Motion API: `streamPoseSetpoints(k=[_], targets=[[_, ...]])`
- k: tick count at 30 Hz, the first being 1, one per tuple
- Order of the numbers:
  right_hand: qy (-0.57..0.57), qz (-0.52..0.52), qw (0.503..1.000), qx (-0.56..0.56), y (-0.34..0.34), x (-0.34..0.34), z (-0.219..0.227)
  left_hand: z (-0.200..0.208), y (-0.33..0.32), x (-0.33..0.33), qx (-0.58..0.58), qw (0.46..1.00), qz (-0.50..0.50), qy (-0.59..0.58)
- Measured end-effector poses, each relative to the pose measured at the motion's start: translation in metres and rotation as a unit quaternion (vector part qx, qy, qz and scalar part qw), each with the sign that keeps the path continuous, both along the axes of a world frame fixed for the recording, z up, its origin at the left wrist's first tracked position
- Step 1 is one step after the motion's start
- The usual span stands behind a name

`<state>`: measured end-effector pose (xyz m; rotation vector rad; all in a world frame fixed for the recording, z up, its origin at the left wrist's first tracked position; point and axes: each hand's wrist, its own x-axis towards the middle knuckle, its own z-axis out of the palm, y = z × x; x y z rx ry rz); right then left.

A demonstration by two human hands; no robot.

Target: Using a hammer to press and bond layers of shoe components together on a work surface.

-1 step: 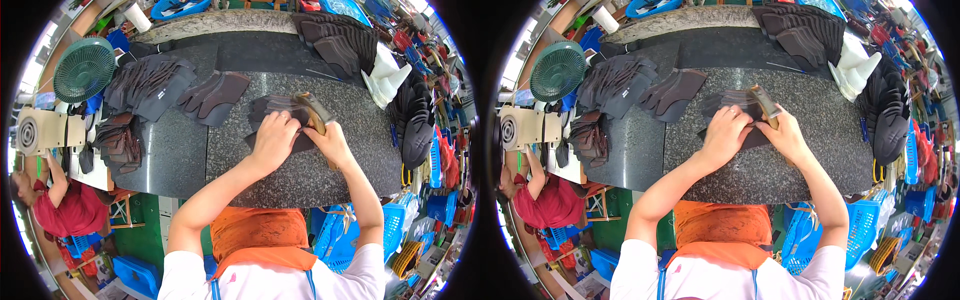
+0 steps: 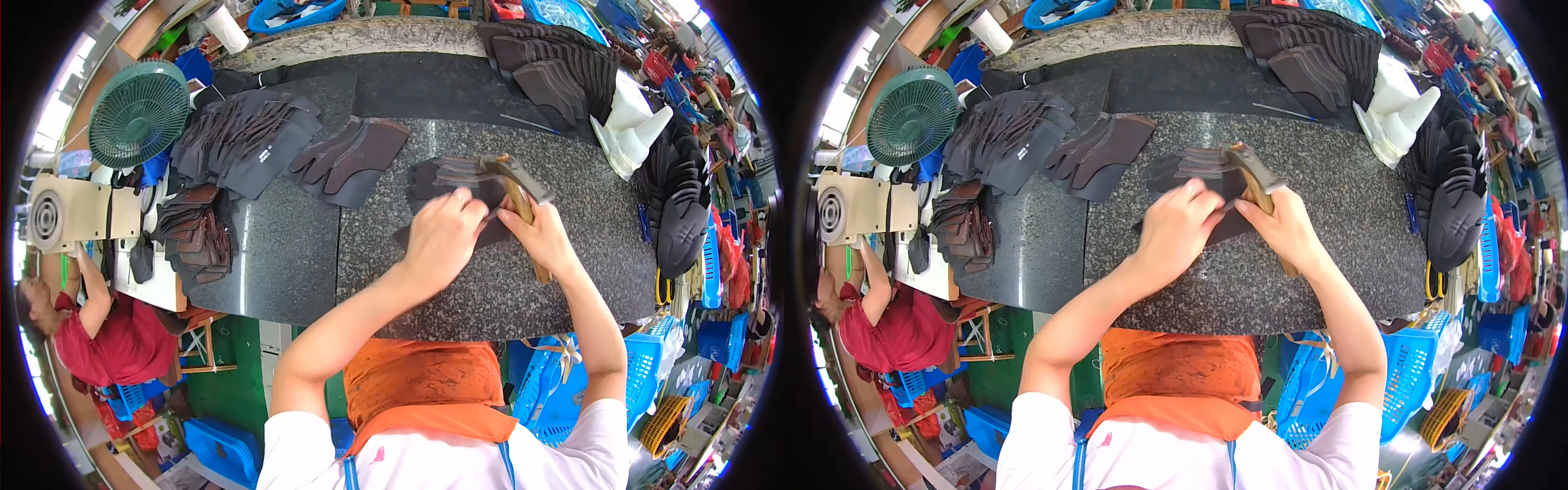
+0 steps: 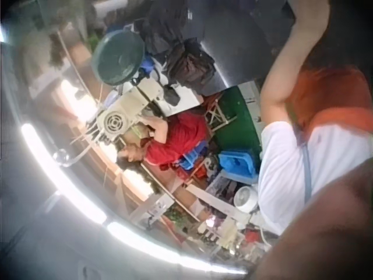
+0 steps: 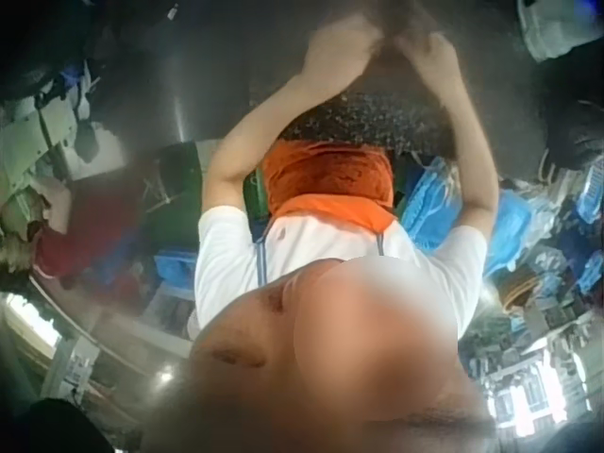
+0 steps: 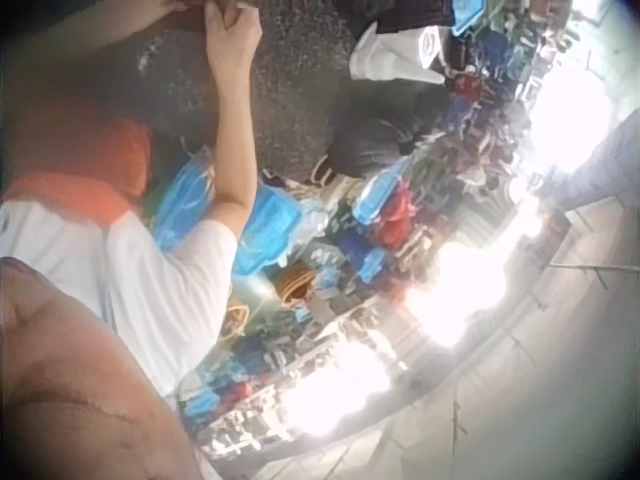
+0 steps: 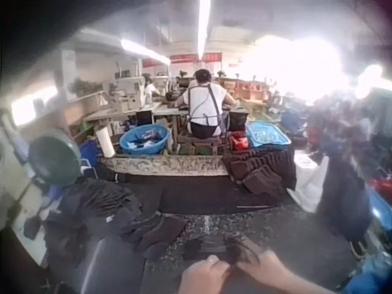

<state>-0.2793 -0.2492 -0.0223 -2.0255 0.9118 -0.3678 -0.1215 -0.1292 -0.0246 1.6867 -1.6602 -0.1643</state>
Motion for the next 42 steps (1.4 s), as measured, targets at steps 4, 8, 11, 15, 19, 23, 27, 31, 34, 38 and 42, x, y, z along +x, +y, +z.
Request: streamPoseSetpoints(k=[4,8,11,15,19,23,27,31,34,38,42], targets=[[-0.158,0.012,0.985,-0.067,0.019,-0.018,0.0,0.023,0.055,-0.01,0.166,0.95,-0.092,0.247],[0.011,0.117,0.99,-0.076,0.047,-0.043,0.055,-0.023,0.08,-0.021,0.079,0.996,0.012,-0.038],[0.094,0.185,0.972,-0.113,0.057,-0.054,0.068,-0.026,0.074,-0.02,-0.002,0.995,0.042,-0.09],[0.188,0.21,0.951,-0.124,0.064,-0.058,0.049,-0.029,0.071,-0.019,-0.012,0.996,0.054,-0.076],[0.225,0.215,0.943,-0.121,0.065,-0.06,0.047,-0.029,0.075,-0.008,-0.008,1.0,-0.001,0.029],[0.197,0.209,0.95,-0.124,0.065,-0.062,0.042,-0.025,0.081,-0.013,-0.014,0.983,-0.079,-0.166],[0.172,0.211,0.949,-0.157,0.074,-0.056,0.04,-0.023,0.083,-0.006,-0.002,0.975,-0.091,-0.205],[0.217,0.205,0.942,-0.15,0.074,-0.056,0.035,-0.006,0.055,0.046,-0.026,0.995,0.01,-0.092],[0.204,0.175,0.949,-0.166,0.077,-0.063,0.029,-0.015,0.016,0.115,-0.053,0.935,0.256,-0.239],[0.192,0.171,0.951,-0.172,0.079,-0.062,0.024,-0.023,0.013,0.148,0.032,0.954,0.228,-0.192],[0.192,0.169,0.95,-0.179,0.079,-0.061,0.024,-0.025,0.008,0.159,0.021,0.973,0.216,0.075]])
